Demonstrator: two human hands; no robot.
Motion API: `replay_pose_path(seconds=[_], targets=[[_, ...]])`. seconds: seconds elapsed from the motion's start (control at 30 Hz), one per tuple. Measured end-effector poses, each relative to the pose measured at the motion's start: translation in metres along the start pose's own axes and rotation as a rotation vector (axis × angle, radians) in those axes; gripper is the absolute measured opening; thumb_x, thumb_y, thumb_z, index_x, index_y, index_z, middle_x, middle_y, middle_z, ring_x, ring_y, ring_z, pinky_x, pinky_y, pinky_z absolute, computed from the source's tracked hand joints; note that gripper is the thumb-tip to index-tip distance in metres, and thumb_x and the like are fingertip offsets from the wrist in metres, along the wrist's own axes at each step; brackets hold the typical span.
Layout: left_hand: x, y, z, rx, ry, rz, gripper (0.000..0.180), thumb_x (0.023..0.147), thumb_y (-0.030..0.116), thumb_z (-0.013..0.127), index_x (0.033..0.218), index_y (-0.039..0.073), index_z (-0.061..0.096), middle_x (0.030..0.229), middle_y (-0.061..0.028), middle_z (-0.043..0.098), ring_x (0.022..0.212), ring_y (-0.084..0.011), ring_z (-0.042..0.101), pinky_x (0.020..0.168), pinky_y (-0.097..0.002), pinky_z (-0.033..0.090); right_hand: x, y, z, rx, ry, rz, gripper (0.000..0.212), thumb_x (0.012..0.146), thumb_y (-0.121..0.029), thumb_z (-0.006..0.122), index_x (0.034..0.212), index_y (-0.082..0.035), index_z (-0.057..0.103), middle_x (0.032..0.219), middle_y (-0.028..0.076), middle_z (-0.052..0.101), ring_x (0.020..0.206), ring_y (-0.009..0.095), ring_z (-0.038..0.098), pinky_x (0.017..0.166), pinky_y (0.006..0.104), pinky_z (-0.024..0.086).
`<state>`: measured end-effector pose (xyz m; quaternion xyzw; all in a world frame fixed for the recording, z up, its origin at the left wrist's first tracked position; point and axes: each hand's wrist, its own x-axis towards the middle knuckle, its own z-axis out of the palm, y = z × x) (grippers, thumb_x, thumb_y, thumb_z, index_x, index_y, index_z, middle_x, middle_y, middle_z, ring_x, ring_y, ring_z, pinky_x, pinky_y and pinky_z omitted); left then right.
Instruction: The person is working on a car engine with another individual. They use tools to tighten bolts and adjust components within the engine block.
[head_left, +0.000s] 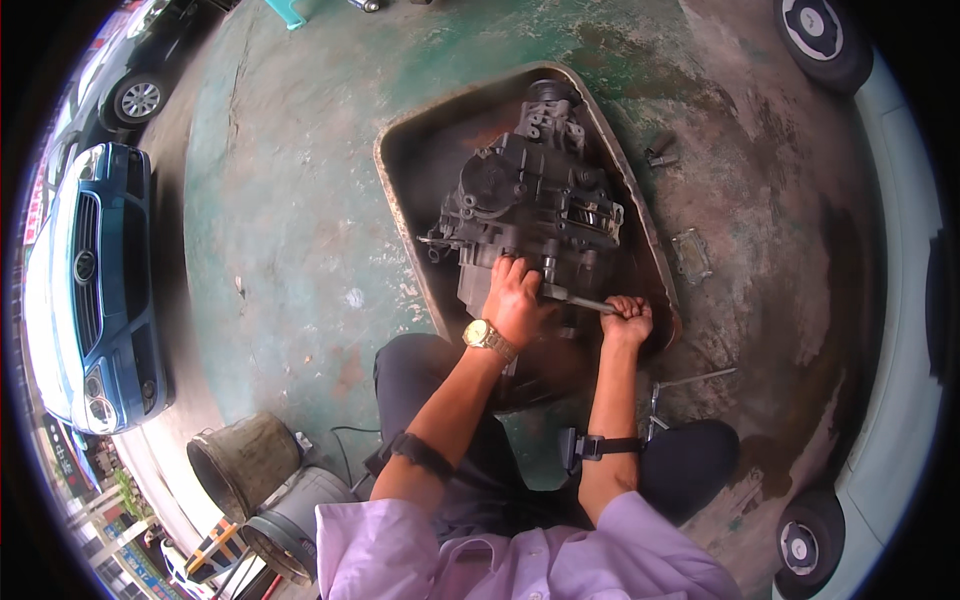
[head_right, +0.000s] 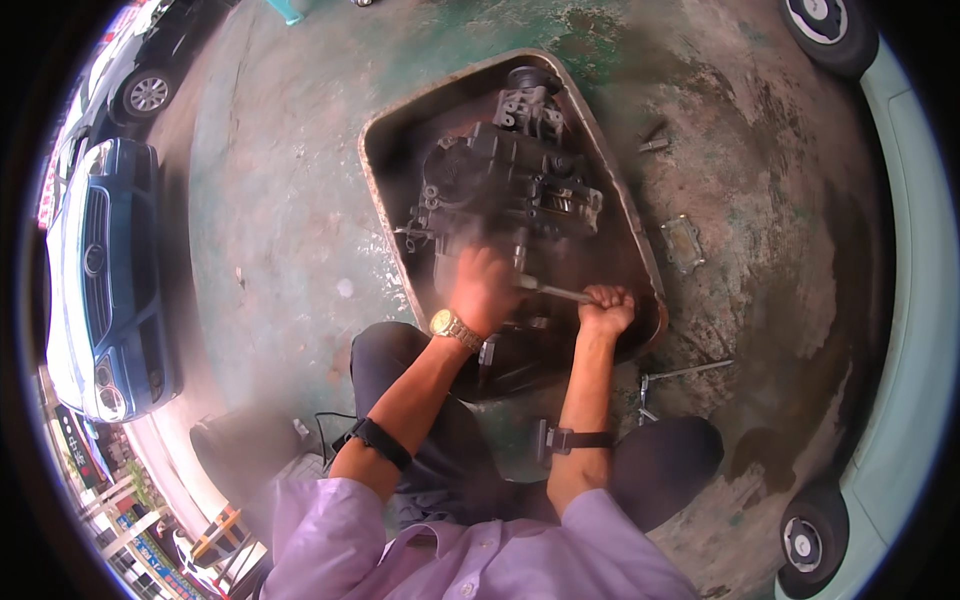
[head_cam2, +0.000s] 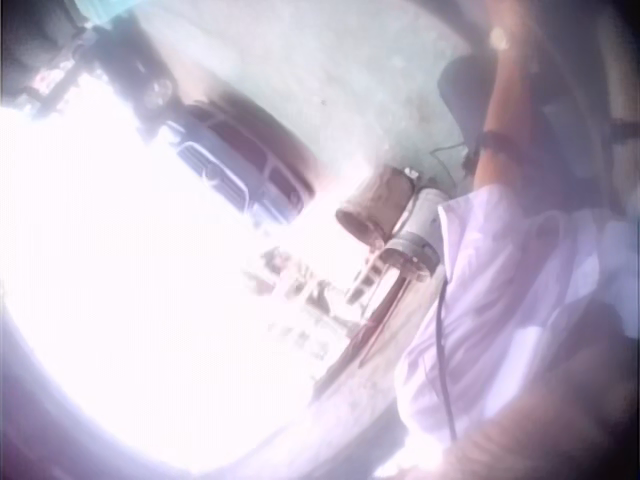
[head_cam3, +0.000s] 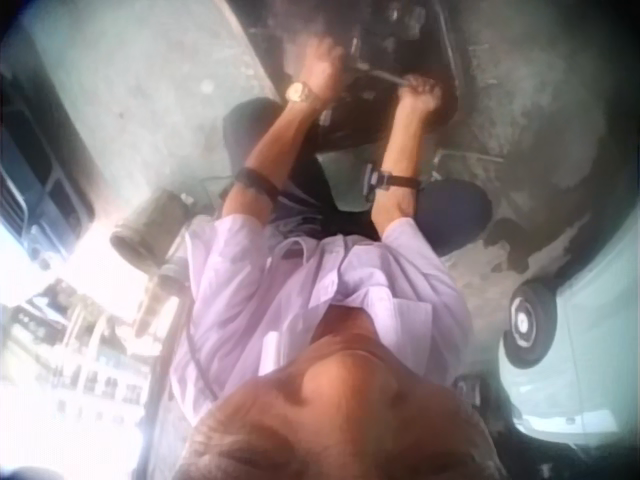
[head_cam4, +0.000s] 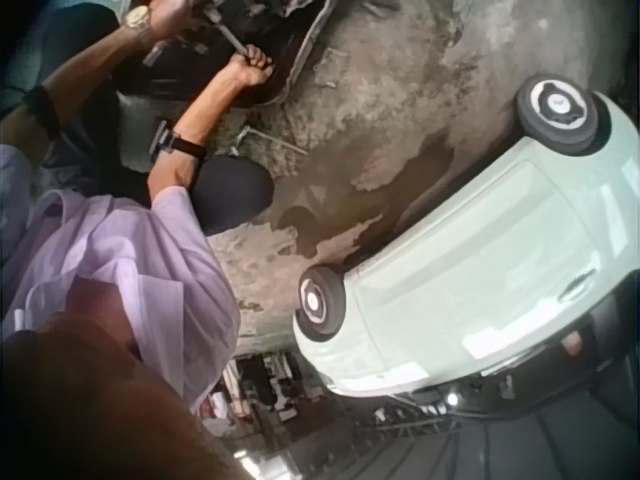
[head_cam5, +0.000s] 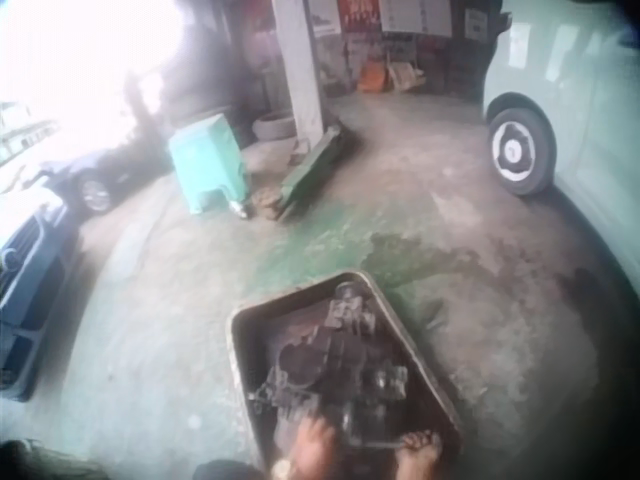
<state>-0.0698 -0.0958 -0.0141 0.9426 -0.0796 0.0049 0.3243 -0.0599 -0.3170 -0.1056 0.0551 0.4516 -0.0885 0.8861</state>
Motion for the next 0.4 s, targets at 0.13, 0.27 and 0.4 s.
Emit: replay_pose_path(seconds=[0.13,0.27,0.4], targets=[[0.004,0.003,0.000,0.010,0.031,0.020,0.045,0.057,0.018,0.088,0.089,0.002,0.060,0.106,-0.0186,0.055,0.108,-0.0423,0.049,0.098,-0.0520,0.041,-0.013,-0.003,0.029,-0.129,-0.012,-0.105,0.032,0.098,-0.027,0.043,0.068,-0.015,0.044,0.050,-0.004,0.029,0.042,0.011,0.026,0.044,0.0270,0.026],[-0.002,-0.006,0.006,0.005,0.024,0.045,0.044,0.058,0.018,0.088,0.088,0.002,0.060,0.104,-0.0184,0.055,0.108,-0.0416,0.049,0.099,-0.0521,0.041,-0.071,0.017,0.092,-0.456,-0.311,-0.430,0.036,0.102,-0.031,0.045,0.070,-0.015,0.044,0.055,-0.005,0.028,0.046,0.010,0.023,0.046,0.0296,0.020],[-0.001,-0.014,0.015,-0.031,0.063,0.082,0.043,0.059,0.018,0.088,0.088,0.002,0.060,0.107,-0.0180,0.056,0.109,-0.0412,0.049,0.099,-0.0521,0.040,-0.146,0.088,0.124,-0.943,-0.709,-0.536,0.034,0.099,-0.029,0.053,0.074,-0.007,0.051,0.059,-0.001,0.046,0.049,0.009,0.035,0.052,0.0286,0.030]])
